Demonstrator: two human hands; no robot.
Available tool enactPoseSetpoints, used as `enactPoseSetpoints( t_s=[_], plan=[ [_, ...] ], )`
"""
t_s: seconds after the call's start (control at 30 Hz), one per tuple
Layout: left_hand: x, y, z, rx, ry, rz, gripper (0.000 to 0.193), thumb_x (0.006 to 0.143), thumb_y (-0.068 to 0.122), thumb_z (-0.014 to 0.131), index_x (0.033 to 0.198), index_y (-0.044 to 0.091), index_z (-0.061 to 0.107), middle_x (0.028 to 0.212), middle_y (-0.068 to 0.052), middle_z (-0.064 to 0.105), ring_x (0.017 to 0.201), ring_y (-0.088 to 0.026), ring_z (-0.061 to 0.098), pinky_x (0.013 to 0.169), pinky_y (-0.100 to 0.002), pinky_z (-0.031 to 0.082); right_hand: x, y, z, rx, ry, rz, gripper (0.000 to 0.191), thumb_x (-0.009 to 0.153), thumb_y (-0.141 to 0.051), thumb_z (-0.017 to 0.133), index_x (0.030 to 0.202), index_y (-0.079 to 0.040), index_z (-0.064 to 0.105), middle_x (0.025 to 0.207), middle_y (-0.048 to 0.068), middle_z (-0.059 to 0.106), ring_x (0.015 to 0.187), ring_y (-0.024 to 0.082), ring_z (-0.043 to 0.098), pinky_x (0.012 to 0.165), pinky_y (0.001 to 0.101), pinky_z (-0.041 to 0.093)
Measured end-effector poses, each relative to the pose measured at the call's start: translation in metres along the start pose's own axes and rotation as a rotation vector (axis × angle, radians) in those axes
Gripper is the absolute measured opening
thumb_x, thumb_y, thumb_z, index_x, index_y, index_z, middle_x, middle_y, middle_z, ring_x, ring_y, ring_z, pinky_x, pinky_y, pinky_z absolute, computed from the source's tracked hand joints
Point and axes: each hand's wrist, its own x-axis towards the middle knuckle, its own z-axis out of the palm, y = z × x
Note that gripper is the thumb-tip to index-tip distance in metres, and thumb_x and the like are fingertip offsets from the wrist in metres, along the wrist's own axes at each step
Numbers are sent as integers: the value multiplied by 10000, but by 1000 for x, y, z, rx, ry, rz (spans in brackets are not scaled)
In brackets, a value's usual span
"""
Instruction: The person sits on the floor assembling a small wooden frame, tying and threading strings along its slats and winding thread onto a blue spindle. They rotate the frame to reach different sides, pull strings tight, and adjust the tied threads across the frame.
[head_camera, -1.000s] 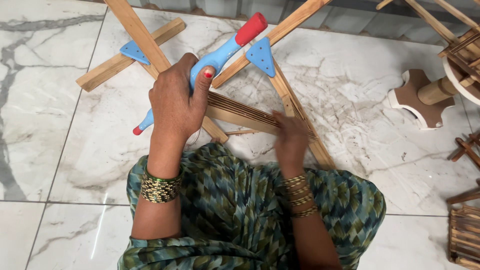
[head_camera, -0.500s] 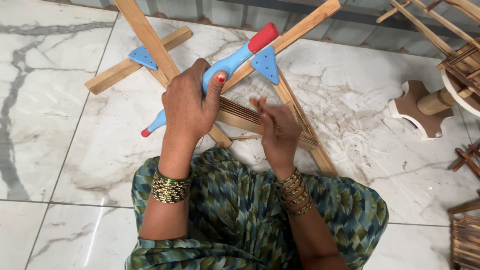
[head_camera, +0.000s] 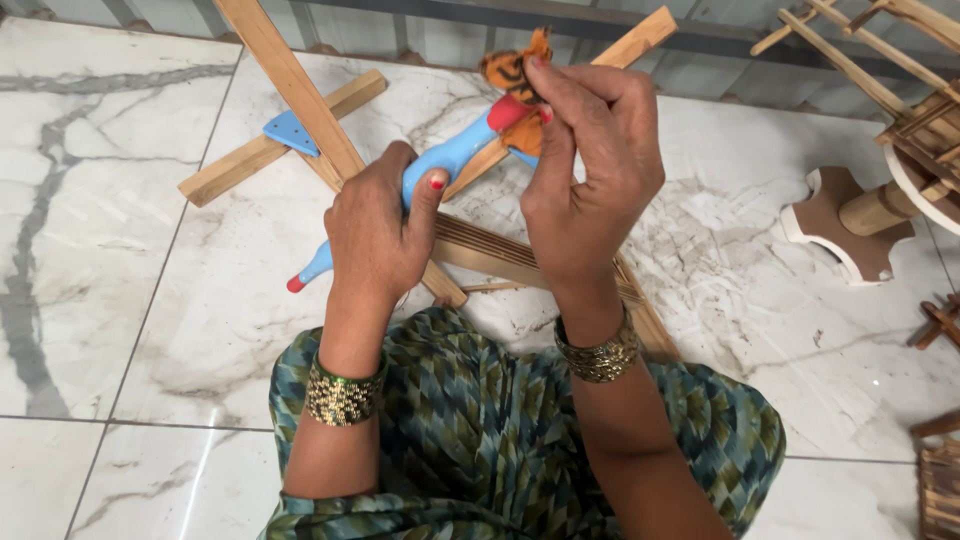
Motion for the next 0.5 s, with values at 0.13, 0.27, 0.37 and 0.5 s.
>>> enactPoseSetpoints(
  t_s=[0.13,0.27,0.37,0.5],
  plan=[
    [0,-1,-1,8,-16,8,588,1043,599,394,963,57,604,695,-161,620,726,-430,639,609,-523,451,-24,6,3,-113,3,-64,345,1016,126,641,1276,-88,717,1170,69,618,978,189,655,844,272,563],
    [7,2,2,-126,-5,100,567,1108,536,317,1081,41,591,833,-180,656,840,-447,636,661,-522,442,-58,1,31,-108,-130,-153,323,971,95,682,1254,-56,718,1141,83,616,1028,239,635,842,320,558],
    [21,-2,-2,-306,-103,67,604,1090,562,237,1057,83,603,826,-156,664,856,-402,651,724,-479,476,-64,12,40,-66,-82,-119,311,970,86,693,1237,-70,722,1117,91,617,1002,217,630,841,324,556],
    [35,-1,2,-401,-214,73,813,1037,741,109,1055,116,630,850,-90,711,825,-295,681,757,-407,495,-34,46,33,-77,89,17,309,1013,92,649,1265,-67,730,1145,74,588,977,167,632,814,280,569]
  ],
)
